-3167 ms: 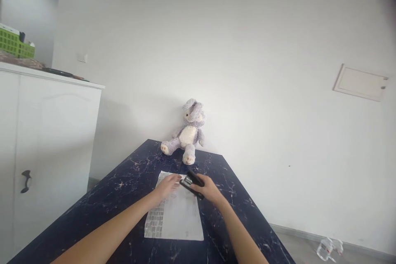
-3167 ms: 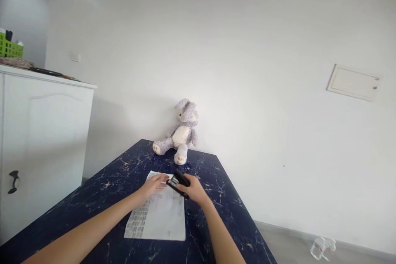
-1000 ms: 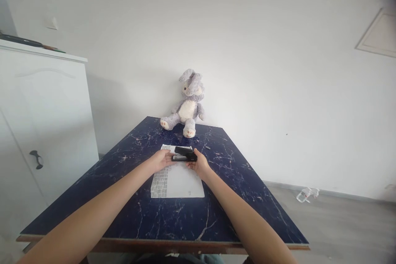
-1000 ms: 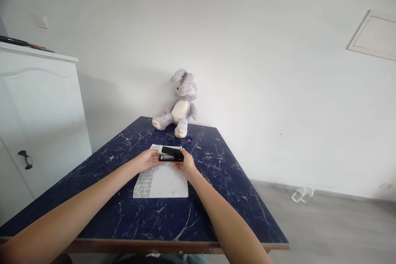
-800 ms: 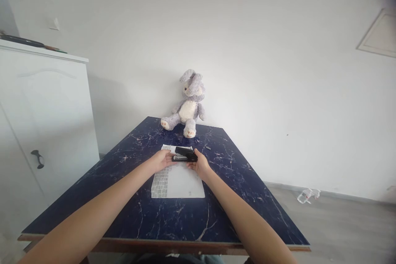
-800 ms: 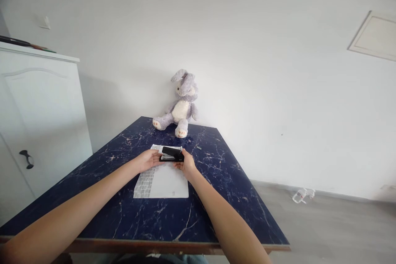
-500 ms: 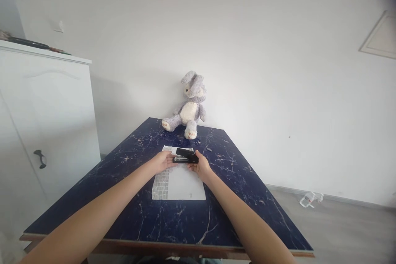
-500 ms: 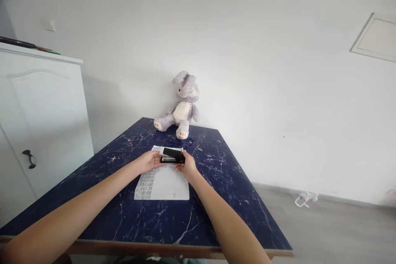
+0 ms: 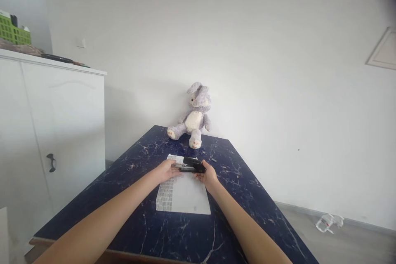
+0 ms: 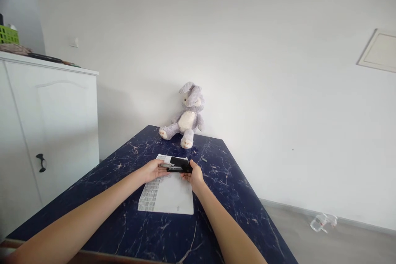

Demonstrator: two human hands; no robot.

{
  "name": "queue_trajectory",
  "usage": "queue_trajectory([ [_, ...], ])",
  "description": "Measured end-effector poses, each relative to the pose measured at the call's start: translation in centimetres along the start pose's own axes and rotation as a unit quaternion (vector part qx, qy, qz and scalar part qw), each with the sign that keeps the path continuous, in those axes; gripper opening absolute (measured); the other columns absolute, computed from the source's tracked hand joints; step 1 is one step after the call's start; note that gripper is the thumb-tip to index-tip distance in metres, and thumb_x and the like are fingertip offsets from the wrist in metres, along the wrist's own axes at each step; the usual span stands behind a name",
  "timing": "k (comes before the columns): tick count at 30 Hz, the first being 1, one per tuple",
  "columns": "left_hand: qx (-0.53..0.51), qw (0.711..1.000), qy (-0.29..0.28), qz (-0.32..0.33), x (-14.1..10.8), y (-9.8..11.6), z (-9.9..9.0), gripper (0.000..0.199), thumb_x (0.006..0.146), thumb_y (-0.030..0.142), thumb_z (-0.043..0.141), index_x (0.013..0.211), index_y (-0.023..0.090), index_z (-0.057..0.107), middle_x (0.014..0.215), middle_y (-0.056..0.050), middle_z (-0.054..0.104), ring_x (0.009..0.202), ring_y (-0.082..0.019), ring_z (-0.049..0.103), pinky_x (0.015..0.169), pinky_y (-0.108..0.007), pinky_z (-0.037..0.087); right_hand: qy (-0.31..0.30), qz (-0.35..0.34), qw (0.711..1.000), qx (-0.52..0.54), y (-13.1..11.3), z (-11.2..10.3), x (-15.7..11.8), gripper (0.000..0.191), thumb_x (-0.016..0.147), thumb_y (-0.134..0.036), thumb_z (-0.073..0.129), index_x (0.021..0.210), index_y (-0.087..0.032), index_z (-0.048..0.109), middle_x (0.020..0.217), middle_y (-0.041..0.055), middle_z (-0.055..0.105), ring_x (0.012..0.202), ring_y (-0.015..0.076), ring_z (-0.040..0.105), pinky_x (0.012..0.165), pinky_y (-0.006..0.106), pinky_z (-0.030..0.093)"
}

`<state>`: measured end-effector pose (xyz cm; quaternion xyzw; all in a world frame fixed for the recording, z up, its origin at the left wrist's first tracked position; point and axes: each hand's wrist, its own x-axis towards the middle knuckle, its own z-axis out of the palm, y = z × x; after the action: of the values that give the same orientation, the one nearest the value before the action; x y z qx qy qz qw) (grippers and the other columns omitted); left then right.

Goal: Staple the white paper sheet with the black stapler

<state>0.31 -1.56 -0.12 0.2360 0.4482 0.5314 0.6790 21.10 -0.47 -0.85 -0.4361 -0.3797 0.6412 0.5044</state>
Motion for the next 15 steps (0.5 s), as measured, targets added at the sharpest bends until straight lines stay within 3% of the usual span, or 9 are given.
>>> queue_trajectory([
  [5,-0.005,1.000,-0.008,0.010,0.1,0.2,-0.2,0.017,0.095,0.010,0.051,0.108,0.002,0.059,0.084,-0.021,0.073,0.079,-0.029,0.076,0.079,-0.041,0.063,-0.005,-0.057,0.998,-0.010,-0.6,-0.4,-0.1,0.029,0.095,-0.047,0.054,0.090,-0.018,0.057,0.065,0.0054,0.066,0.049,0.0197,0.063,0.049,0.030,0.053],
  [9,-0.012,0.999,-0.035,0.021,0.0,0.4,-0.4,0.018,0.097,0.018,0.056,0.098,0.001,0.063,0.087,-0.024,0.074,0.084,-0.030,0.076,0.081,-0.038,0.062,-0.030,-0.214,0.969,-0.115,-1.5,-0.3,-0.7,0.037,0.090,-0.056,0.060,0.099,-0.020,0.060,0.078,0.0024,0.065,0.055,0.0185,0.064,0.057,0.033,0.057],
  [11,-0.018,0.999,-0.035,0.035,0.1,0.4,-0.6,0.016,0.096,0.017,0.060,0.091,0.003,0.066,0.086,-0.021,0.075,0.082,-0.027,0.076,0.080,-0.036,0.062,-0.049,-0.319,0.920,-0.224,-1.9,0.0,-1.6,0.037,0.094,-0.055,0.054,0.104,-0.020,0.063,0.088,0.0049,0.066,0.066,0.0199,0.067,0.063,0.033,0.058],
  [15,-0.020,0.996,-0.030,0.076,0.0,0.5,-0.8,0.017,0.093,0.010,0.062,0.079,0.006,0.069,0.077,-0.014,0.075,0.068,-0.019,0.073,0.071,-0.027,0.061,-0.125,-0.479,0.771,-0.400,-2.3,1.2,-4.1,0.024,0.099,-0.034,0.051,0.115,-0.022,0.064,0.110,0.0099,0.065,0.099,0.0241,0.066,0.089,0.036,0.056],
])
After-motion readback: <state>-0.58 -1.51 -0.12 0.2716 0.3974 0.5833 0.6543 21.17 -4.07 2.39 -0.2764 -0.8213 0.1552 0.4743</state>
